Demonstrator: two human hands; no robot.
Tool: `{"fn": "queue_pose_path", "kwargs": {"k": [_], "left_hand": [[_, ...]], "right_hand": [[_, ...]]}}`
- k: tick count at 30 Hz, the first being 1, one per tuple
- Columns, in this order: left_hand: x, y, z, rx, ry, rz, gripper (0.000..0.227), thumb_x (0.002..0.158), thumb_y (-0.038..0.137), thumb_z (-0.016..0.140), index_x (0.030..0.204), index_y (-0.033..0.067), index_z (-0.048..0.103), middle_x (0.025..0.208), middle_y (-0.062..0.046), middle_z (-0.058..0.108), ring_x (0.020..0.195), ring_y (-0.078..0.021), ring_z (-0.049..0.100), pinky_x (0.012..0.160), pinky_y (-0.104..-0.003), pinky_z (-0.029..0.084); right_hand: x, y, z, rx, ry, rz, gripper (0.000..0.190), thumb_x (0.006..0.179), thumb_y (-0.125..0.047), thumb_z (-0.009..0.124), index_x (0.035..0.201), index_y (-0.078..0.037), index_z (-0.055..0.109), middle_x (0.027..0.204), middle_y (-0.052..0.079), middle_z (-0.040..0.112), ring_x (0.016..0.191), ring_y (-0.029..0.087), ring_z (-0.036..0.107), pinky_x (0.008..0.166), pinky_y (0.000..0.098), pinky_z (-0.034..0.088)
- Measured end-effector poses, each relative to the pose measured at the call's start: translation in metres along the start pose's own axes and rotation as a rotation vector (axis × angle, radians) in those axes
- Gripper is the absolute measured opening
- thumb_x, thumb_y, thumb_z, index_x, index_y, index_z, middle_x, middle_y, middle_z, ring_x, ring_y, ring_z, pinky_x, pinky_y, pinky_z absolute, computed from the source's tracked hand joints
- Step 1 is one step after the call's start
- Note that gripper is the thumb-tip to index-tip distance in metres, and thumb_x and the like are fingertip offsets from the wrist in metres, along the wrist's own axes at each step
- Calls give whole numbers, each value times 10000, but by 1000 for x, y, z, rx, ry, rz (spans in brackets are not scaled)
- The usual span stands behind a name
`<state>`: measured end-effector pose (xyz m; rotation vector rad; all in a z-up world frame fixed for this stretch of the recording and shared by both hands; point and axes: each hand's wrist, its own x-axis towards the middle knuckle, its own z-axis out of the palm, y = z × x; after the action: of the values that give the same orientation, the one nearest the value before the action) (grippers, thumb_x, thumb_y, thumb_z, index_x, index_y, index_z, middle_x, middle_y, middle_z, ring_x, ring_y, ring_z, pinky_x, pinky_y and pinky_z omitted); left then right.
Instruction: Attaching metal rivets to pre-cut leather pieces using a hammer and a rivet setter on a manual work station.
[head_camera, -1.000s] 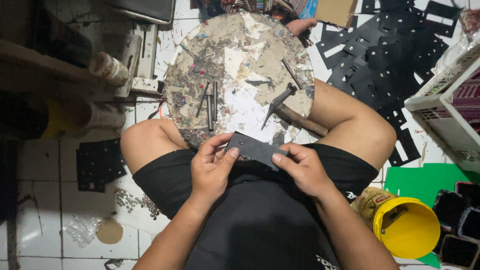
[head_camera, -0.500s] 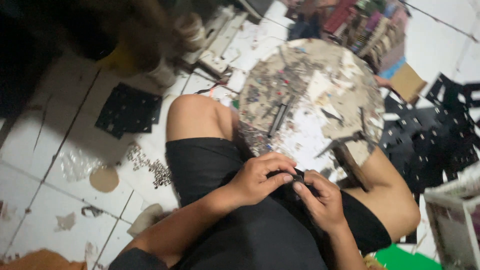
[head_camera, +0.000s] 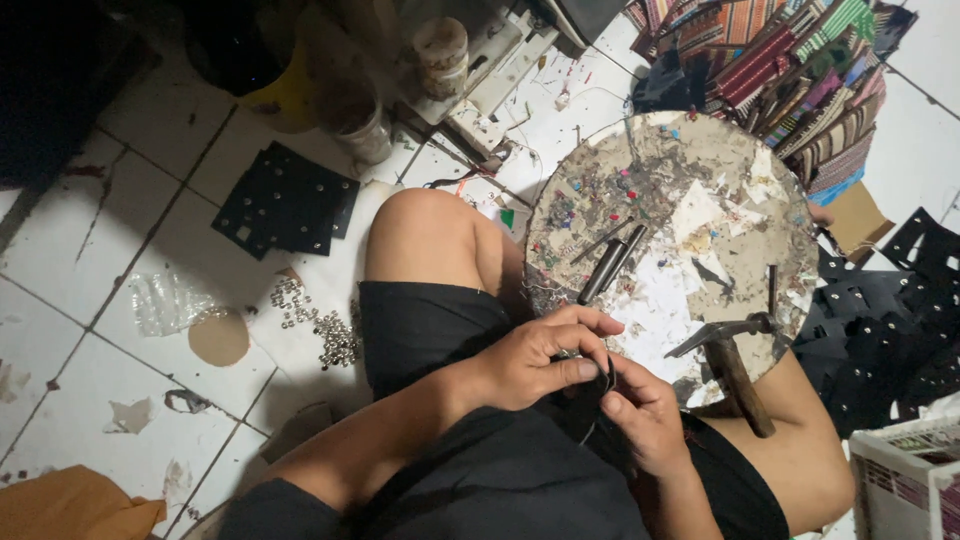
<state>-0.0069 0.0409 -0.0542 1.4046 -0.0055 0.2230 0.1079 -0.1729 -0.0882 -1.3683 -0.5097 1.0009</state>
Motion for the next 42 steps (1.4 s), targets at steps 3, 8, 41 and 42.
{"fn": "queue_pose_path", "kwargs": {"k": [3,8,41,42], "left_hand": [[-1,-1,6,-21,9,-16,161,1067,294,570,1156,184,646,1478,-136,496,1382,-288,559,1196,-429,423],[2,2,24,193,265,-84,343,897,389,719,1069,143,554,1072,-60,545,997,-196,534,855,-336,463],[6,6,58,24,-37,3,249,998,141,598,776,40,646,683,-105,598,653,-206,570,603,-329,470],[6,6,57,-17,-48,-10,257,999,140,589,768,40,641,679,-93,598,654,-183,554,604,-318,461]], "right_hand": [[5,-25,7,-294,-57,-109,537,943,-373,635,1302,25,658,1250,135,704,1163,229,645,1034,379,476],[5,-35,22,-607,136,-333,495,969,-237,646,1391,13,583,1320,171,650,1215,270,636,1066,387,479],[-39,-60,28,-353,465,-413,213,991,-81,607,843,-25,750,518,89,552,500,163,514,486,321,459],[-40,-61,29,-339,476,-401,209,987,-73,614,833,-21,747,502,94,532,493,158,496,476,319,451]]}}
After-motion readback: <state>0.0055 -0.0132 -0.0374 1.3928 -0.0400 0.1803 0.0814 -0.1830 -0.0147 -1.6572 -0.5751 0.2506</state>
